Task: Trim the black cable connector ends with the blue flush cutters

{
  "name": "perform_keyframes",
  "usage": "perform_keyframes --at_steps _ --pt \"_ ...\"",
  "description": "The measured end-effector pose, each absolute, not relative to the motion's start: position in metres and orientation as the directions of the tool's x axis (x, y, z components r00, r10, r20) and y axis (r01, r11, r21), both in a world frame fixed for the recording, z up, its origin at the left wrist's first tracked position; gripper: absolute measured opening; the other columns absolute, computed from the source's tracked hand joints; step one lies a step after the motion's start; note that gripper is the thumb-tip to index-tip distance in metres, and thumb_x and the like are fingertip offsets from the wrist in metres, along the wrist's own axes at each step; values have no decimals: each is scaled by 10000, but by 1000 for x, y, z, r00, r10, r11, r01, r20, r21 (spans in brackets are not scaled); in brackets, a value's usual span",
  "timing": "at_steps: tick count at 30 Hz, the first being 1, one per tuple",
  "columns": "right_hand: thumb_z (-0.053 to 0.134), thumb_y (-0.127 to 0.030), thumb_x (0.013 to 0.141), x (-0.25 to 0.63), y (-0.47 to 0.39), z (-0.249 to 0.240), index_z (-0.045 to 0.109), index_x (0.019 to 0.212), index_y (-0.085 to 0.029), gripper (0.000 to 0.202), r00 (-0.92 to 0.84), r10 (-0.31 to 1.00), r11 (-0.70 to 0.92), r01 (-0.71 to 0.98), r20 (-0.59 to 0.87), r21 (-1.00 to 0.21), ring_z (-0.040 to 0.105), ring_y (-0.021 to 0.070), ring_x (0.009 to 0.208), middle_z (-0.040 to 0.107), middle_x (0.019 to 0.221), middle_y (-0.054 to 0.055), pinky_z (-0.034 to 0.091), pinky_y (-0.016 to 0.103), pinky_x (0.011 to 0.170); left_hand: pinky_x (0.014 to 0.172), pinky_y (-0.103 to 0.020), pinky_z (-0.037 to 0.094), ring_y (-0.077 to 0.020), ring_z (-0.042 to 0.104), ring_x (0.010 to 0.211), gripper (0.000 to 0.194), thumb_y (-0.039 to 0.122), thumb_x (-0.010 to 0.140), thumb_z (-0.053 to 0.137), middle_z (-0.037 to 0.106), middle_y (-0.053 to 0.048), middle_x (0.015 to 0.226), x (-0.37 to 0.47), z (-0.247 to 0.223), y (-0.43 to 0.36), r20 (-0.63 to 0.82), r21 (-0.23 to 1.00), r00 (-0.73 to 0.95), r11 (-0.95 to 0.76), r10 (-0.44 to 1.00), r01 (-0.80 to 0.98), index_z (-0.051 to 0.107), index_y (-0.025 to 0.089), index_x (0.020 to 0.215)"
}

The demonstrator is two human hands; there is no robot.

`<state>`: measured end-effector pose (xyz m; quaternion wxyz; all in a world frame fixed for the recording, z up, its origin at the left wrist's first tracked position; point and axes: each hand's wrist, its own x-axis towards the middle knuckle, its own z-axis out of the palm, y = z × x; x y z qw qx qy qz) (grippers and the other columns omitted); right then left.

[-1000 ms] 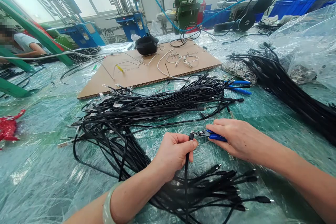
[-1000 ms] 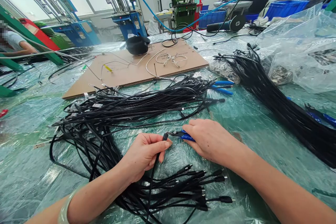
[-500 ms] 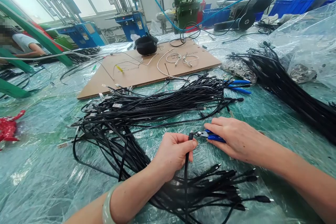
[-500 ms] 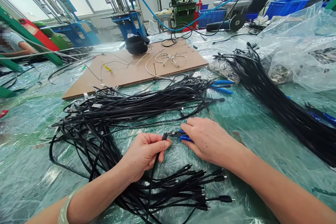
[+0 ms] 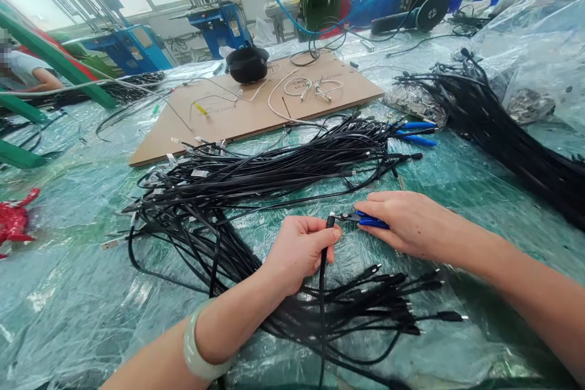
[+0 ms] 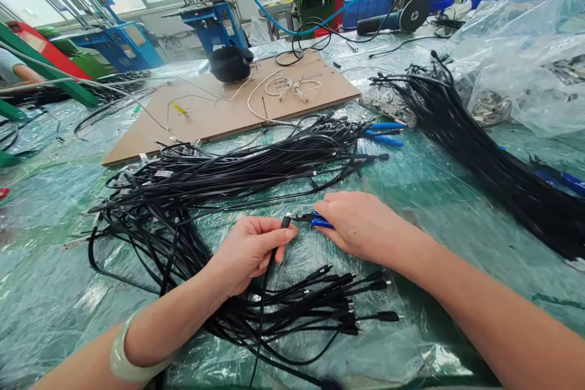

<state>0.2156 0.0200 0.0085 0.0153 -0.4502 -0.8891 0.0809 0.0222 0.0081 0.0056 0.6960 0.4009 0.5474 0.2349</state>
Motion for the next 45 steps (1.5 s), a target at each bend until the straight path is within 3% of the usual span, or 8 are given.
perform_keyframes --at_steps 11,28,34,45 --pt "467 -292 893 220 23 15 556 748 -175 207 -605 795 591 787 -36 -177 499 146 603 576 706 29 325 269 564 287 -146 102 -2 231 269 155 259 707 633 511 46 418 24 8 9 -567 820 295 562 769 112 651 117 766" --pt "497 -279 864 219 21 13 611 916 -137 189 -600 798 601 788 48 -134 531 196 716 567 807 69 384 302 628 289 -137 136 0 262 277 142 250 743 628 513 47 436 22 9 11 -541 822 349 569 765 26 642 116 789" --pt "537 -245 833 220 22 12 613 993 -140 206 -610 780 625 772 138 -121 529 207 739 579 829 74 391 304 635 298 -136 130 1 259 287 185 274 739 647 509 53 443 20 5 11 -507 834 380 552 774 -10 646 123 845" --pt "559 -212 804 221 23 9 612 1006 -149 219 -609 774 624 780 171 -48 511 215 764 577 844 73 364 312 646 290 -129 127 3 257 283 142 245 761 630 518 52 442 20 3 12 -494 830 403 556 770 -46 653 134 846"
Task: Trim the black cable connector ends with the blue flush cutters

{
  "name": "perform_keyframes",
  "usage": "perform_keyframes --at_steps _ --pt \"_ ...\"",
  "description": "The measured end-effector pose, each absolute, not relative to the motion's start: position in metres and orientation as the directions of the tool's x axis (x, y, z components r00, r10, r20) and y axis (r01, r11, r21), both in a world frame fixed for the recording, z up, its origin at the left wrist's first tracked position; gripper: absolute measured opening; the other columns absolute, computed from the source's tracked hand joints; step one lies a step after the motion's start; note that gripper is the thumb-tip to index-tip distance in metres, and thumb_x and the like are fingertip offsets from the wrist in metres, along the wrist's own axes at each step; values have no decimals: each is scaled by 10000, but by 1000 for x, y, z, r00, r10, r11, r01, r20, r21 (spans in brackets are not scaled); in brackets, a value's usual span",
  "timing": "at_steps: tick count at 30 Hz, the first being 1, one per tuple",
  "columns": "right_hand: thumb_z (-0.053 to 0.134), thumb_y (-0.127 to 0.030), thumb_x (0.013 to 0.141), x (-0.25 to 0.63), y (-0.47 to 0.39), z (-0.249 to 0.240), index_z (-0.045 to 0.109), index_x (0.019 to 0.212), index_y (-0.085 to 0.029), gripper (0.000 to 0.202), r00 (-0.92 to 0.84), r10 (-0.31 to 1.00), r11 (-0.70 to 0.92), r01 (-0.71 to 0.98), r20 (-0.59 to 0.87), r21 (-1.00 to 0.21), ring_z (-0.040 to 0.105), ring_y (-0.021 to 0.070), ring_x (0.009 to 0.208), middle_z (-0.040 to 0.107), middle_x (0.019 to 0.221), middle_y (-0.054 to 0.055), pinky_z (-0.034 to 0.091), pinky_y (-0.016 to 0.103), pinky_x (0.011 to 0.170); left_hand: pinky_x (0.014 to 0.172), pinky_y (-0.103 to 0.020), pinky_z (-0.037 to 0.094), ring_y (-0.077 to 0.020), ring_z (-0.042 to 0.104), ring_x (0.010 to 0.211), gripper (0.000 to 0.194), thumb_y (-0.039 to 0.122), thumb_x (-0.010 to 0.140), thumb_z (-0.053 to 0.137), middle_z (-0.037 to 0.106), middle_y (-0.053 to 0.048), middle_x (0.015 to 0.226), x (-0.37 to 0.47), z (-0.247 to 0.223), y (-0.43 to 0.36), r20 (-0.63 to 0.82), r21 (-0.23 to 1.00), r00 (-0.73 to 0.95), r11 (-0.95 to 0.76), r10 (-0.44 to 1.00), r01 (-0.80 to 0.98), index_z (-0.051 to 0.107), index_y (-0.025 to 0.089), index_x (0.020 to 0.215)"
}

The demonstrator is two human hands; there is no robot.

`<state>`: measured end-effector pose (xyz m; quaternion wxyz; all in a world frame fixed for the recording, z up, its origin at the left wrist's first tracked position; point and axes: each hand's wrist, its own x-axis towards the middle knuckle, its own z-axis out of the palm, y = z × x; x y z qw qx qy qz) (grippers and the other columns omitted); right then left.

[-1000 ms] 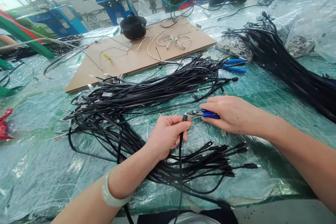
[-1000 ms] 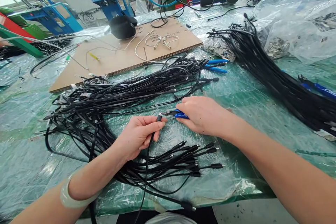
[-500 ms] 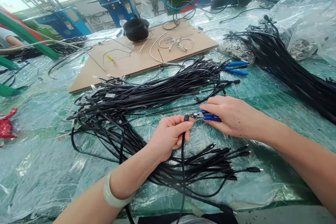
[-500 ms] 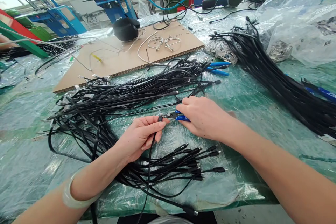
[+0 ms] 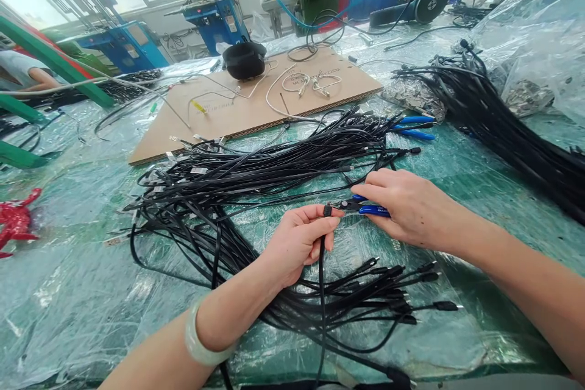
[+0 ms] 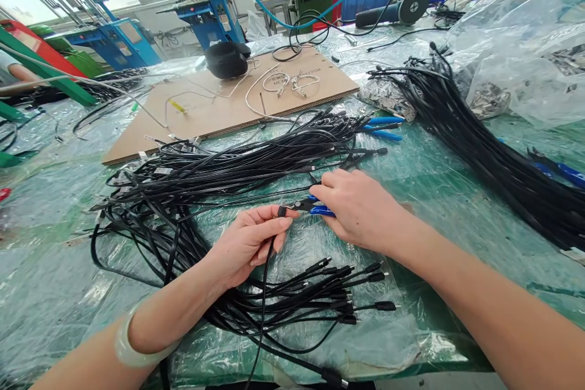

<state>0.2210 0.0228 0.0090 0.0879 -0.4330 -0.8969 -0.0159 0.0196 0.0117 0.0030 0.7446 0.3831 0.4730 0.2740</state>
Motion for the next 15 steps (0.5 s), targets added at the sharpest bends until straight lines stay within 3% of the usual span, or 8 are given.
perform_keyframes --at_steps 15 --pt "615 -191 763 218 22 9 612 942 -154 183 -614 769 625 781 181 -7 505 205 751 566 809 48 330 305 634 287 -118 136 1 264 287 125 217 768 622 516 46 441 19 3 12 -509 814 403 578 761 -64 651 127 849"
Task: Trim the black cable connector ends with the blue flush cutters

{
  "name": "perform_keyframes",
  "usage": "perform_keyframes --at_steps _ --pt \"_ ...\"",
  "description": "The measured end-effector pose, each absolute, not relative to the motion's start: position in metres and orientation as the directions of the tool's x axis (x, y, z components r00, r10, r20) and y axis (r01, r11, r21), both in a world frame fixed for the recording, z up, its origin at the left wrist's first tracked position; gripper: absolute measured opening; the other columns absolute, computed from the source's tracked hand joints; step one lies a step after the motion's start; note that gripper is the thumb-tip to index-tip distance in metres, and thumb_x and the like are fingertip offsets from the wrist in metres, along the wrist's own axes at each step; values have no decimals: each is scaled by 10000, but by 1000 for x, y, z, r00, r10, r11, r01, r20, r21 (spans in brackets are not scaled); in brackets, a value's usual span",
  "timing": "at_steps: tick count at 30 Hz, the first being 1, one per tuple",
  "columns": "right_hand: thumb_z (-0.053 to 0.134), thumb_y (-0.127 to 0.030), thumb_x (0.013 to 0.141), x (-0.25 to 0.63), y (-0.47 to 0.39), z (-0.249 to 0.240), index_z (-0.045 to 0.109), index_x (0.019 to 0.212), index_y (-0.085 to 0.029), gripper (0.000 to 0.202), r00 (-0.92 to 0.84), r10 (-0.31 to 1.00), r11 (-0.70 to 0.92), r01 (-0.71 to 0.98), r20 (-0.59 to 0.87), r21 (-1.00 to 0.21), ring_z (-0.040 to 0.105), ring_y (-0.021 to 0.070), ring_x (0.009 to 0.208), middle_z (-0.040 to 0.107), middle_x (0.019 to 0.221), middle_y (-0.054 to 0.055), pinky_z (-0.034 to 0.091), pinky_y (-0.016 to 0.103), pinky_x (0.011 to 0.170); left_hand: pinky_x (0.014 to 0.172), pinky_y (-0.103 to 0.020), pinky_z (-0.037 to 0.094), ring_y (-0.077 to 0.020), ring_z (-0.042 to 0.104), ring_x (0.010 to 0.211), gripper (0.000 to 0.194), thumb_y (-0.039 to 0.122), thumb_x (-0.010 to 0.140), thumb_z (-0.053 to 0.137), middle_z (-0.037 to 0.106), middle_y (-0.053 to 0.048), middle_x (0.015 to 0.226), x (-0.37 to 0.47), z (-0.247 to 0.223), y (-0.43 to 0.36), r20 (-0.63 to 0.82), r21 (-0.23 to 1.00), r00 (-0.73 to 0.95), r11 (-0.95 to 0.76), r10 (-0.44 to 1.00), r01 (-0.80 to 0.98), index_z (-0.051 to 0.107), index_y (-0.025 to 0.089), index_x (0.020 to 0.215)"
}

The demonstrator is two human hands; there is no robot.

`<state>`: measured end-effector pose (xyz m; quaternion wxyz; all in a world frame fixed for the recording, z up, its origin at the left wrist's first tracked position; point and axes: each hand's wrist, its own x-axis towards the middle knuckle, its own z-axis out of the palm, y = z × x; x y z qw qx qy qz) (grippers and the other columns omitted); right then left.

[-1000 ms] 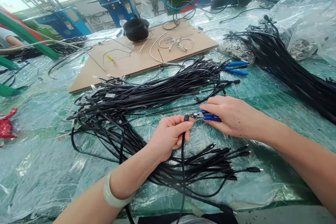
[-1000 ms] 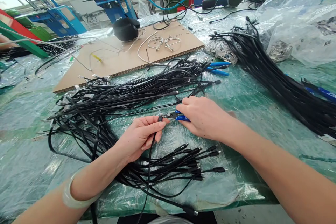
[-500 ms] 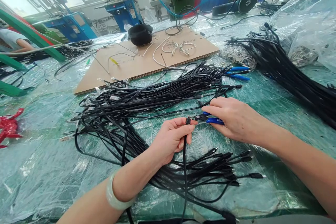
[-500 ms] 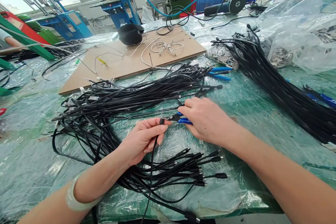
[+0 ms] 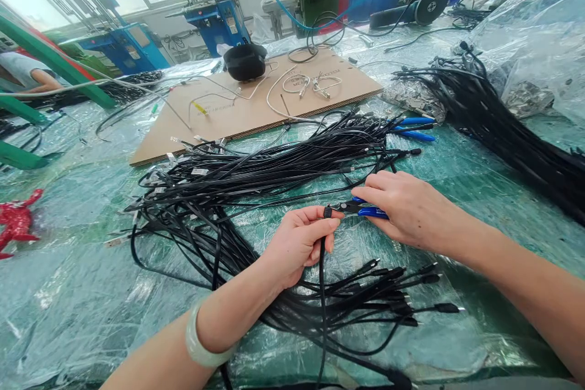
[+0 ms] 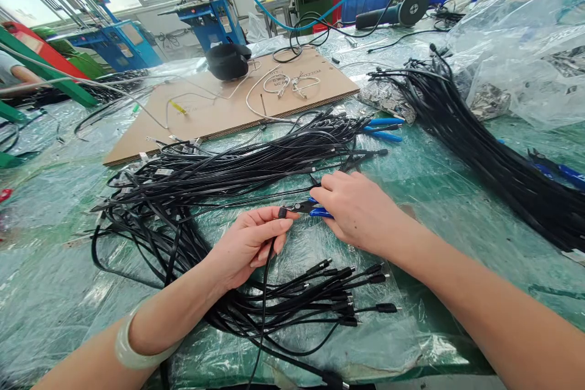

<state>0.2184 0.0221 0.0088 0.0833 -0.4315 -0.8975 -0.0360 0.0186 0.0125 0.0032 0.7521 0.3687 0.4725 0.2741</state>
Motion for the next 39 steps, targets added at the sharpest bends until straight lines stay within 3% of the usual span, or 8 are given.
perform_keyframes --at_steps 16,39 --pt "658 -148 712 215 20 8 632 943 -144 233 -610 770 617 787 185 27 545 212 730 584 785 38 343 314 617 281 -116 131 1 252 279 125 221 755 626 516 44 429 21 3 11 -521 819 359 572 775 -48 650 125 831" --pt "618 -213 781 213 19 7 604 973 -154 201 -607 779 612 791 157 20 552 211 756 597 829 47 346 320 633 279 -123 121 -1 244 270 127 219 756 607 507 48 421 22 4 10 -526 831 316 557 790 -8 634 114 821"
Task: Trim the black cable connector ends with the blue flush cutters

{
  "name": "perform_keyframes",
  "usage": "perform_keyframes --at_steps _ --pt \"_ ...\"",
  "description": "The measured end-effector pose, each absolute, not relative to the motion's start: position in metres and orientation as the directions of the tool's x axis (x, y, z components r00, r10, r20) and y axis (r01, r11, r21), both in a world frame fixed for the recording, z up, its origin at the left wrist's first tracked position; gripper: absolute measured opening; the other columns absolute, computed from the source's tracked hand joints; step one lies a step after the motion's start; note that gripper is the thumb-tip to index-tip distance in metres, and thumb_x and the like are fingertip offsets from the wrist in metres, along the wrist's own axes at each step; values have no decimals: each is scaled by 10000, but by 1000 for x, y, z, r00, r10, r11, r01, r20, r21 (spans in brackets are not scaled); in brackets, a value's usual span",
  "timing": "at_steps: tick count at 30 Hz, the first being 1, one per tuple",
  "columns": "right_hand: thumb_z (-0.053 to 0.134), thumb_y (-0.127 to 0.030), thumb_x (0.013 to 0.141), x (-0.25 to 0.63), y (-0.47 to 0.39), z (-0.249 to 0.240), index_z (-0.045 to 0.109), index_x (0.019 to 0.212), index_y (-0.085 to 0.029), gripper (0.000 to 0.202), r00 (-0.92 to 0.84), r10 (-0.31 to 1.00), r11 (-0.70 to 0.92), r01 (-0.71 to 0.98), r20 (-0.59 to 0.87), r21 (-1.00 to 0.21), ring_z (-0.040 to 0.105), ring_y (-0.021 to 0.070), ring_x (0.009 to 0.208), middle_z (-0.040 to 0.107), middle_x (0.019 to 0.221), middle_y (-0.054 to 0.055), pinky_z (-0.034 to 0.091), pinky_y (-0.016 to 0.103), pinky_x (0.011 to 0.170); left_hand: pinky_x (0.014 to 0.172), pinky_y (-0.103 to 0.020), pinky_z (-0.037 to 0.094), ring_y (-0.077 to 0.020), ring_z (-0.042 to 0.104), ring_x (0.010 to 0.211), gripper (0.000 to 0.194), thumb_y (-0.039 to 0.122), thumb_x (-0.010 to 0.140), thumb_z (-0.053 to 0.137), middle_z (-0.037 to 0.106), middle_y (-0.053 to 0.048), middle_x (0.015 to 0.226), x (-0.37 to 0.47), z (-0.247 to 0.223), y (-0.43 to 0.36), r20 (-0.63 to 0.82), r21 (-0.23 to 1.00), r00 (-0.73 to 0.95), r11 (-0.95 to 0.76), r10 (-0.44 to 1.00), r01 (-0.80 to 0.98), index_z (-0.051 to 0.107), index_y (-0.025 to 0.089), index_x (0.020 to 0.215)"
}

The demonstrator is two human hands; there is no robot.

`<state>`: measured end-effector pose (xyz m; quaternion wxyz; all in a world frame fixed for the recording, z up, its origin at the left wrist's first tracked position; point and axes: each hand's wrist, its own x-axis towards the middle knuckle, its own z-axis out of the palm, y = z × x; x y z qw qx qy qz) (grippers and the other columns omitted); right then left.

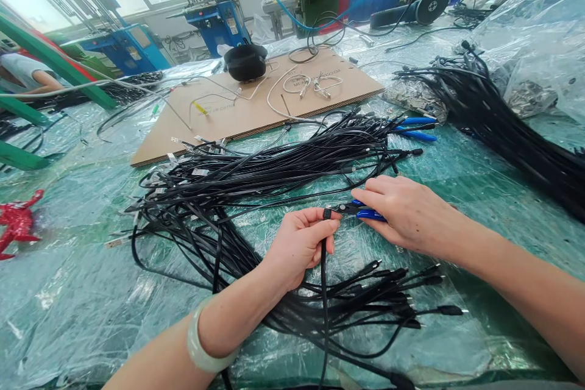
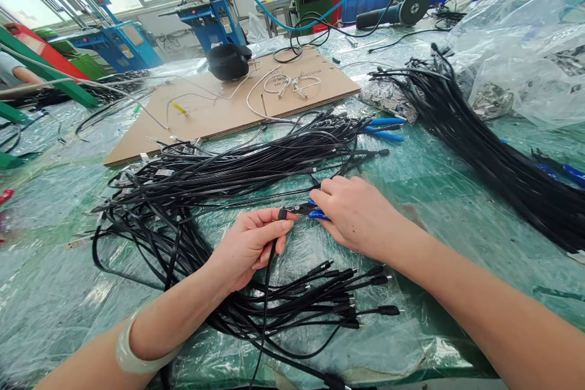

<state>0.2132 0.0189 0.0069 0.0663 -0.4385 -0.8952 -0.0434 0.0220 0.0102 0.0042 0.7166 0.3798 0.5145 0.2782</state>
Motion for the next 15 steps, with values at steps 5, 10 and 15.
perform_keyframes --at_steps 5,10,15 --pt "610 -219 783 213 18 6 599 937 -158 166 -607 778 610 791 162 36 541 213 754 588 816 44 334 323 632 278 -126 126 -5 250 271 134 222 749 611 509 47 418 23 4 9 -521 836 304 549 797 -6 629 112 824" --pt "594 -225 792 212 18 8 588 985 -154 206 -607 778 608 793 163 52 530 219 776 589 834 55 323 319 633 281 -129 126 -2 239 274 144 234 743 618 508 47 422 23 4 9 -515 840 309 543 800 -5 632 112 819" --pt "604 -213 781 212 18 7 585 997 -151 225 -613 772 613 788 169 56 532 221 769 592 839 54 330 326 627 280 -133 120 -3 239 274 143 236 736 624 509 47 423 23 3 10 -518 839 306 544 799 -1 638 114 811"
